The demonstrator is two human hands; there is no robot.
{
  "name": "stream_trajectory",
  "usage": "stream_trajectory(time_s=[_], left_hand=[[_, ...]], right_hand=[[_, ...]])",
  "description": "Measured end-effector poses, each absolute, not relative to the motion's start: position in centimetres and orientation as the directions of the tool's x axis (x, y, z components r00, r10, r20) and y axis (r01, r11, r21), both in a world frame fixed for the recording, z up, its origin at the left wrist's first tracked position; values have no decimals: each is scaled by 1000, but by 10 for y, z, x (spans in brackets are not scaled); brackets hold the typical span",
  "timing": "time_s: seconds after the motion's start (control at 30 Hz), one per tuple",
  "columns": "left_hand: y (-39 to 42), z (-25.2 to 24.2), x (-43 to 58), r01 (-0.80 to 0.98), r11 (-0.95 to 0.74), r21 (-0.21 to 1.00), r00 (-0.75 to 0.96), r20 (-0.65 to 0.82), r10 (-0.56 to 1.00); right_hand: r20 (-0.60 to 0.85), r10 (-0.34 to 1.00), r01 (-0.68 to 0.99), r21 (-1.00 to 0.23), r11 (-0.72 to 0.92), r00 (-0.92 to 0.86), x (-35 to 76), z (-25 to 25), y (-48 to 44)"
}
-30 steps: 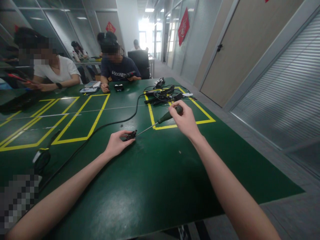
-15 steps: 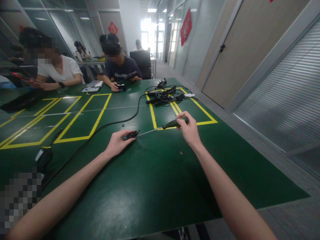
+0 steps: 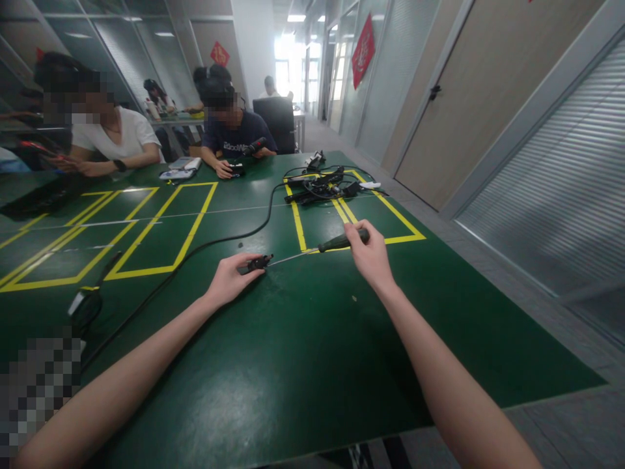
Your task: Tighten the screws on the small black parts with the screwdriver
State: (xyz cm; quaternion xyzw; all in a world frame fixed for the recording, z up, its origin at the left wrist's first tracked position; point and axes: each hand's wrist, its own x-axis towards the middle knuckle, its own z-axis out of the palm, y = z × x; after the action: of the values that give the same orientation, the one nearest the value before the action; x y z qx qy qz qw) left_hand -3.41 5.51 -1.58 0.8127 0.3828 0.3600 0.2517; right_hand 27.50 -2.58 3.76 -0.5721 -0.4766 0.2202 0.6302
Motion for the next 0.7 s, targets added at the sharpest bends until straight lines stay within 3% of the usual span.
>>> stream_trajectory(time_s=[0.7], left_hand=[[55, -15, -33, 424, -550, 719, 443, 364, 819]], right_hand=[[325, 841, 223, -942, 250, 432, 271, 41, -27]])
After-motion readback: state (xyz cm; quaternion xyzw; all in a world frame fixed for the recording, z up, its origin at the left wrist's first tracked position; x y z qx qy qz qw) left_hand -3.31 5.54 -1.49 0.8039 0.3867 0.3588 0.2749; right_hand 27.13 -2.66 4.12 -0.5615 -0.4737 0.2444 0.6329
